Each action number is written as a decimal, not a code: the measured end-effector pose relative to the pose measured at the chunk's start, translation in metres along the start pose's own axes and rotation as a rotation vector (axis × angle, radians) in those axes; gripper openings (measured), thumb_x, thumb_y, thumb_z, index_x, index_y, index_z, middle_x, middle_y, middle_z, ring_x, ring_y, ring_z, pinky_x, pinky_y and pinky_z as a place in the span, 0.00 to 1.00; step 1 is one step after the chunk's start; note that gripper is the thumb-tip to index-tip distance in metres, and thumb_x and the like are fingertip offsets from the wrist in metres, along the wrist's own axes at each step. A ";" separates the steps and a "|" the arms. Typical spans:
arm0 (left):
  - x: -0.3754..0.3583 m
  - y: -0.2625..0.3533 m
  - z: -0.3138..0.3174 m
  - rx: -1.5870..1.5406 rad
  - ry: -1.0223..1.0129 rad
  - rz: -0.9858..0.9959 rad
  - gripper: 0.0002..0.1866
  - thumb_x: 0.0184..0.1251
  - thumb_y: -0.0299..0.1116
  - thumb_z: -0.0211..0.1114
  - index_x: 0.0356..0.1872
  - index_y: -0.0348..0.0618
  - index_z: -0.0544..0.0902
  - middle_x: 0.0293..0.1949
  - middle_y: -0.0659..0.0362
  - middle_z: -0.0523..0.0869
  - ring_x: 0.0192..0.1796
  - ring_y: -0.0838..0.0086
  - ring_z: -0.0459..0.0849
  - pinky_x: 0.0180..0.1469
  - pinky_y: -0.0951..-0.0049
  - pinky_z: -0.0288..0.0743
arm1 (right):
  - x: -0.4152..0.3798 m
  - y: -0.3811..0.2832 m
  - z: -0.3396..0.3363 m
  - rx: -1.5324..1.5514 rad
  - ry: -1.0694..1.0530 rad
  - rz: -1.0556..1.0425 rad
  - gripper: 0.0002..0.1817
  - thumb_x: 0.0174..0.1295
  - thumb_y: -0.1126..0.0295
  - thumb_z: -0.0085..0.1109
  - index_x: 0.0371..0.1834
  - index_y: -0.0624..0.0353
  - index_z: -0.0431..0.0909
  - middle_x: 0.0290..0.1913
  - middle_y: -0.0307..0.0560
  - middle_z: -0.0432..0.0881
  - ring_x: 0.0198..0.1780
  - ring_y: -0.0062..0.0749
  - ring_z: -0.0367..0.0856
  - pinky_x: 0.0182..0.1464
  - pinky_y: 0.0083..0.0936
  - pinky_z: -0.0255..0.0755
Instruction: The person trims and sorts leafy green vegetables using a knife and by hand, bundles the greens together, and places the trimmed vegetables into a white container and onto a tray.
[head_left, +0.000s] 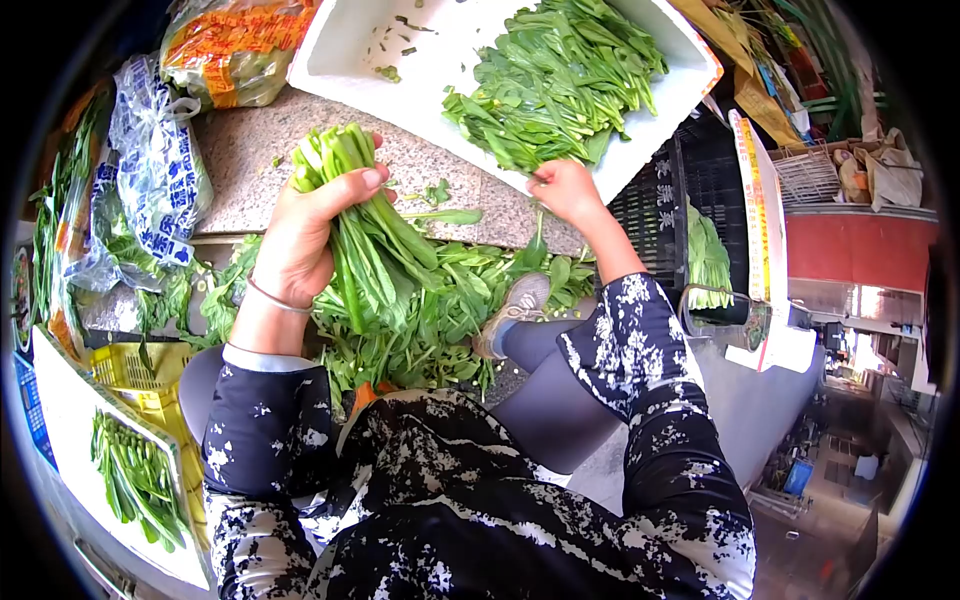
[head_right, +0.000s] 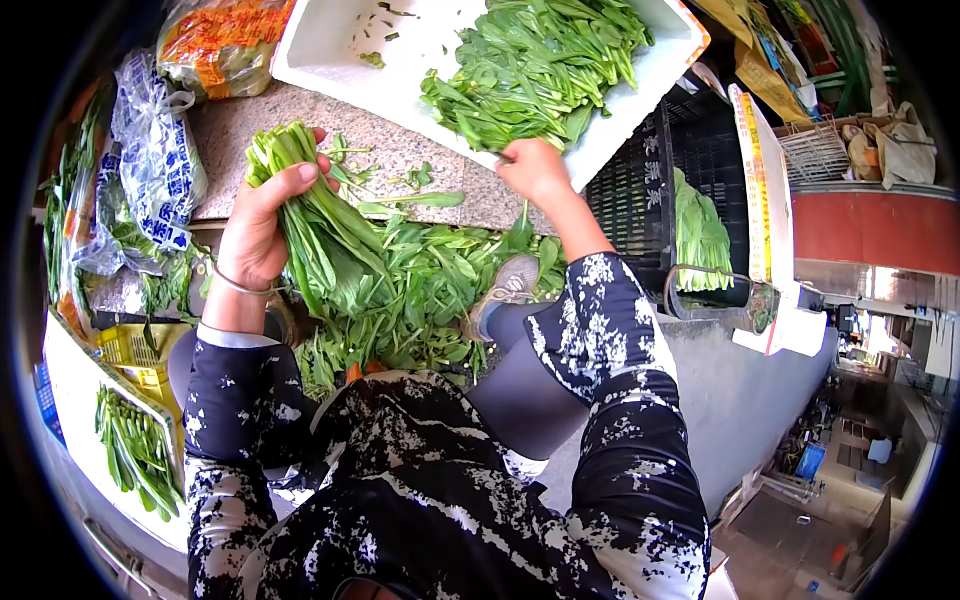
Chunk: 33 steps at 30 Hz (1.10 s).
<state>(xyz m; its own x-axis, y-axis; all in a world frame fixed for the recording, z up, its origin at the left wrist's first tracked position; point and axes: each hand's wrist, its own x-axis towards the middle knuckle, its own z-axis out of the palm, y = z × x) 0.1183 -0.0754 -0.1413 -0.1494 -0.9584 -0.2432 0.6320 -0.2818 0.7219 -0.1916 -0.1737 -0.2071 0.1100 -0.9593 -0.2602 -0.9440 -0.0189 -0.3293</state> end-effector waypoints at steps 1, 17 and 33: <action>0.001 -0.001 0.000 -0.027 0.009 -0.001 0.22 0.51 0.24 0.64 0.50 0.35 0.72 0.34 0.58 0.79 0.35 0.71 0.80 0.40 0.73 0.75 | -0.009 -0.010 -0.005 0.179 -0.138 -0.124 0.14 0.49 0.59 0.63 0.34 0.55 0.82 0.30 0.48 0.82 0.31 0.39 0.80 0.37 0.30 0.72; 0.002 -0.004 0.003 -0.019 0.011 -0.062 0.21 0.51 0.23 0.64 0.50 0.37 0.73 0.34 0.59 0.79 0.34 0.73 0.80 0.40 0.74 0.75 | 0.033 0.034 -0.021 -0.145 0.474 0.273 0.11 0.51 0.59 0.59 0.36 0.47 0.82 0.31 0.47 0.82 0.32 0.44 0.80 0.34 0.35 0.72; 0.000 -0.012 0.003 0.013 0.014 -0.055 0.16 0.51 0.21 0.63 0.43 0.37 0.74 0.35 0.57 0.80 0.35 0.71 0.80 0.39 0.72 0.77 | 0.031 0.043 -0.015 -0.292 0.261 0.363 0.19 0.48 0.60 0.60 0.47 0.43 0.78 0.41 0.49 0.81 0.44 0.41 0.79 0.46 0.31 0.72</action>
<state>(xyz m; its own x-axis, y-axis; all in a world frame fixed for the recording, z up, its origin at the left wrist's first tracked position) 0.1082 -0.0723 -0.1479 -0.1731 -0.9407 -0.2916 0.6128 -0.3347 0.7158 -0.2331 -0.2082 -0.2157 -0.2854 -0.9563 -0.0635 -0.9584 0.2850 0.0160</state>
